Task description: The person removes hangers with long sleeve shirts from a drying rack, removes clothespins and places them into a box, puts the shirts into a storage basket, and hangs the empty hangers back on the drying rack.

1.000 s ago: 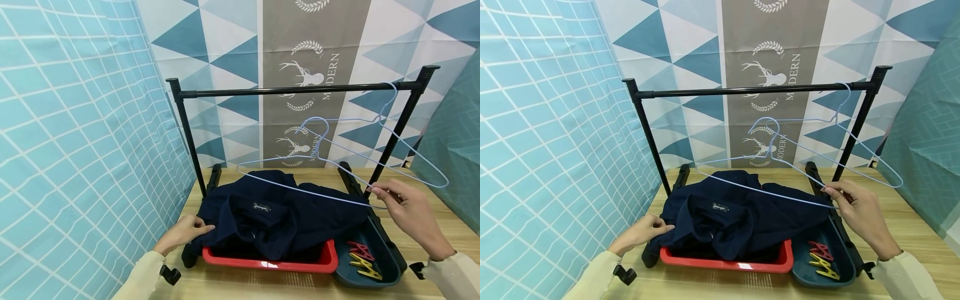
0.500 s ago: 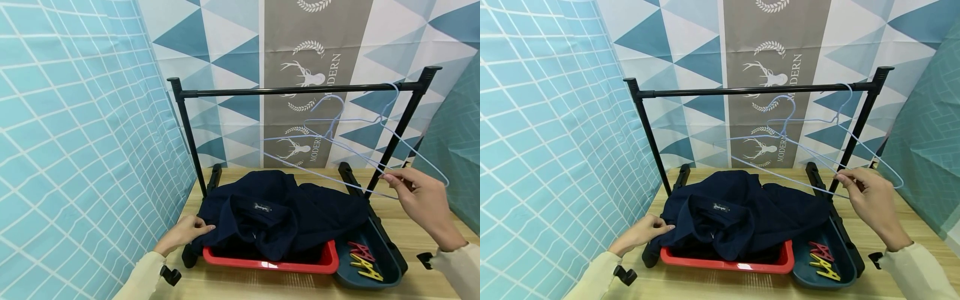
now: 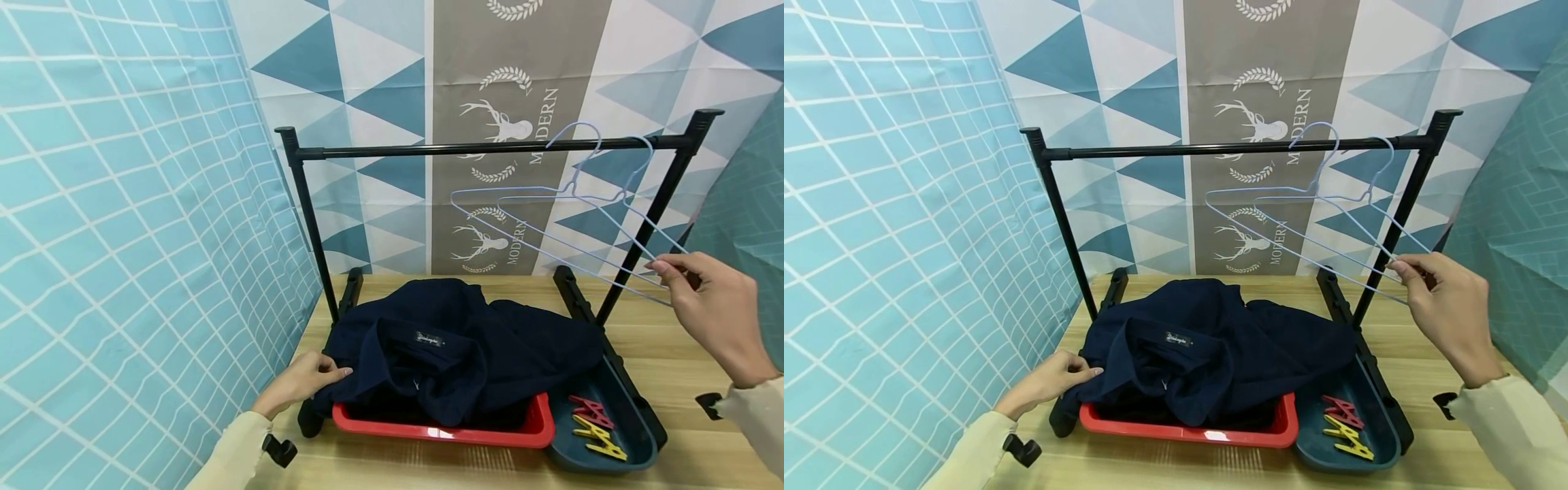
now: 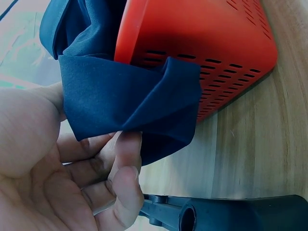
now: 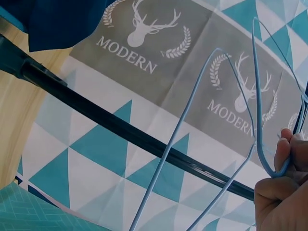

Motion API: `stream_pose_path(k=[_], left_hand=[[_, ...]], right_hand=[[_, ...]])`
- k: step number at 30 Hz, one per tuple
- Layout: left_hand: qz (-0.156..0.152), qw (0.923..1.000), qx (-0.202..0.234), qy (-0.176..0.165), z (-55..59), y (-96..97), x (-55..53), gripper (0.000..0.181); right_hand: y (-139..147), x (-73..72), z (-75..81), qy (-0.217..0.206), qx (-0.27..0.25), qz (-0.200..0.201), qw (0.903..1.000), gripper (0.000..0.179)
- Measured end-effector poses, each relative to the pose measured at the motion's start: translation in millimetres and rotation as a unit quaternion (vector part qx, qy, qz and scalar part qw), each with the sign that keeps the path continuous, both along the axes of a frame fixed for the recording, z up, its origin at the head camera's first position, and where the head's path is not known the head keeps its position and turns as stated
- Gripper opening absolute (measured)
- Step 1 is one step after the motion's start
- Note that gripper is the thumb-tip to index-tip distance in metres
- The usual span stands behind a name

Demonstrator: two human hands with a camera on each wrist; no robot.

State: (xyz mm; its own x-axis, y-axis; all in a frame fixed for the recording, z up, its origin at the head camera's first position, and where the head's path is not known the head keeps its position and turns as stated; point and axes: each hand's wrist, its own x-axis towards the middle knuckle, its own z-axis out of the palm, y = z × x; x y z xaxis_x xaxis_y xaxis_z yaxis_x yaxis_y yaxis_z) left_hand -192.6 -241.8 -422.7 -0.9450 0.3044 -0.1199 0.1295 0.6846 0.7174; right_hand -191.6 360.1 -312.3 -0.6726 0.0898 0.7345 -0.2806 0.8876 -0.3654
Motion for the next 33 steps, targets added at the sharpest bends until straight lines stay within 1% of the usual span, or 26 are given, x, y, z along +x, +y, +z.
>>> stream_pose_path(k=[6, 12, 17, 22, 30, 33], left_hand=[[0.000, 1.0000, 0.004, -0.004, -0.7, 0.2, -0.7, 0.046], [0.001, 1.0000, 0.004, -0.006, -0.2, 0.7, -0.9, 0.044], [0.003, 0.9999, 0.005, -0.011, -0.1, 0.3, -1.1, 0.044], [0.001, 1.0000, 0.005, -0.006, -0.7, 0.0, -0.9, 0.045], [0.001, 0.9998, 0.013, -0.011, -0.2, 0.0, -1.2, 0.045], [0.002, 0.9998, 0.015, -0.014, -0.6, -0.1, -1.5, 0.045]], right_hand=[[4, -4.1, 2.8, -0.004, -0.007, -0.017, 0.9998, 0.024], [7, -7.1, 3.7, -0.025, -0.009, -0.019, 0.9995, 0.025], [12, -9.6, -1.7, -0.040, -0.007, -0.024, 0.9989, 0.024], [16, -11.9, -8.4, -0.050, -0.005, -0.025, 0.9984, 0.024], [19, -12.3, -14.1, -0.051, -0.010, -0.025, 0.9983, 0.026], [21, -10.4, -15.6, -0.040, -0.003, -0.030, 0.9988, 0.026]])
